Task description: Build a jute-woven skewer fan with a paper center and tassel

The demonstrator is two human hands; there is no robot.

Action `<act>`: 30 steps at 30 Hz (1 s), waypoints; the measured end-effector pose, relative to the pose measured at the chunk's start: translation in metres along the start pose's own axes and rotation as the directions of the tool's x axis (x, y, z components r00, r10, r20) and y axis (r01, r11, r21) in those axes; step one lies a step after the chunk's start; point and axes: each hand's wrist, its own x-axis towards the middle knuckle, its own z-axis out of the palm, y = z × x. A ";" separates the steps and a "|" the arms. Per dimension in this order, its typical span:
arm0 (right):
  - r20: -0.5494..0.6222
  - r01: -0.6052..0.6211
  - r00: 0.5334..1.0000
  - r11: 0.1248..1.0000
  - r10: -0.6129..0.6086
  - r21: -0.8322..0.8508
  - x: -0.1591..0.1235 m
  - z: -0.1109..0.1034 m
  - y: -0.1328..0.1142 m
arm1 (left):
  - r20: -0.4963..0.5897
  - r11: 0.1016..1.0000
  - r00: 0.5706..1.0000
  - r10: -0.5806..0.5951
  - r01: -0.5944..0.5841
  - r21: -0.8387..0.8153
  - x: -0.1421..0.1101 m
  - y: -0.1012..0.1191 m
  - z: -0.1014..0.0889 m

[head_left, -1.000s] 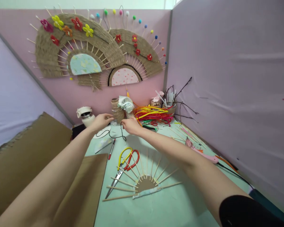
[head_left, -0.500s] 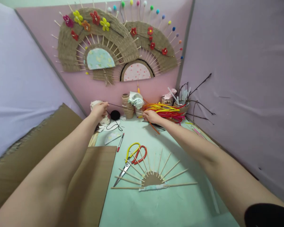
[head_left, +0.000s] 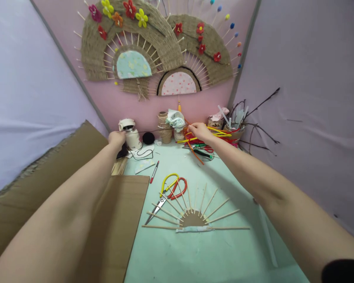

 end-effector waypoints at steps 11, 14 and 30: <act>0.067 0.164 0.986 0.970 -0.154 -0.178 -0.028 0.034 -0.084 | 0.618 0.846 0.786 -0.038 0.354 -0.399 -0.101 0.070 0.065; 0.057 0.148 0.989 0.956 -0.139 -0.252 -0.046 0.043 -0.089 | 0.693 0.748 0.721 -0.026 0.473 -0.465 -0.113 0.073 0.065; 0.150 0.180 0.977 0.967 -0.154 -0.181 -0.072 0.062 -0.077 | 0.527 0.673 0.849 -0.034 0.410 -0.616 -0.097 0.071 0.059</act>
